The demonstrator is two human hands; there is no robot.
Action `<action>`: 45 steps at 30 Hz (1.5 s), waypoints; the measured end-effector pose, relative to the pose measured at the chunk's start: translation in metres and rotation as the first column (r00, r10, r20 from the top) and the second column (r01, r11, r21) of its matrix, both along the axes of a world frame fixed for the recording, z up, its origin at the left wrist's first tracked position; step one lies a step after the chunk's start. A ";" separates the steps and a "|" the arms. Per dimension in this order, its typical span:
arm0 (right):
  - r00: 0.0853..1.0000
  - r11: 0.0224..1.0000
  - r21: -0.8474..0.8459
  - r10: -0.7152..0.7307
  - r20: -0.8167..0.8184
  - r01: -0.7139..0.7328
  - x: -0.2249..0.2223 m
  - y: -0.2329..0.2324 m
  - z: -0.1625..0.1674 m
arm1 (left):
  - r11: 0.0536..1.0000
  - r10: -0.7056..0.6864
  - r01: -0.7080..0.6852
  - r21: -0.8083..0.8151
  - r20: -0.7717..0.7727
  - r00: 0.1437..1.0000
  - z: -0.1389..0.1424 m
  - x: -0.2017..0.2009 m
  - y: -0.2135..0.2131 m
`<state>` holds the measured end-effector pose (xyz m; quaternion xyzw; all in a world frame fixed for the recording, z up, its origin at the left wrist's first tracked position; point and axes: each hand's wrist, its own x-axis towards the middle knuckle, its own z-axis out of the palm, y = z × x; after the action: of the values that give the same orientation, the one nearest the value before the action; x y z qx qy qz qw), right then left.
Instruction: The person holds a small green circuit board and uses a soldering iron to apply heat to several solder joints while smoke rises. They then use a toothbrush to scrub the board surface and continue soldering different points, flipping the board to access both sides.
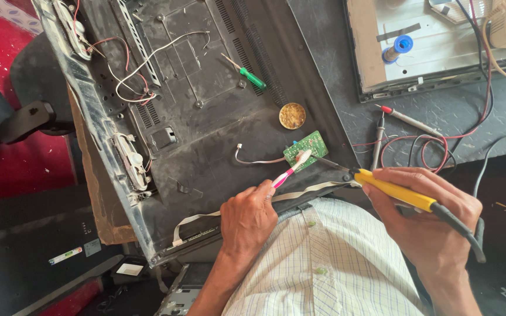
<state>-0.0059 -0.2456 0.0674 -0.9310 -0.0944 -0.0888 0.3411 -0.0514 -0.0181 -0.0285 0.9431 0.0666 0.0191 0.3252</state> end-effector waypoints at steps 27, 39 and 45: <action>0.999 0.997 -0.080 -0.006 -0.034 0.003 0.005 0.000 0.003 | 1.000 0.006 -0.007 -0.013 -0.045 0.999 0.000 0.000 -0.001; 0.997 0.999 -0.030 -0.013 -0.072 0.011 0.013 -0.003 0.003 | 1.000 0.012 -0.012 -0.021 -0.012 1.000 0.000 -0.002 -0.002; 0.997 0.998 -0.033 0.043 -0.066 -0.046 0.013 -0.005 0.004 | 1.000 0.023 -0.024 -0.019 -0.045 0.999 0.000 -0.002 -0.002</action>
<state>0.0075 -0.2509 0.0717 -0.9368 -0.1054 -0.0490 0.3300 -0.0538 -0.0203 -0.0282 0.9392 0.0849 0.0013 0.3327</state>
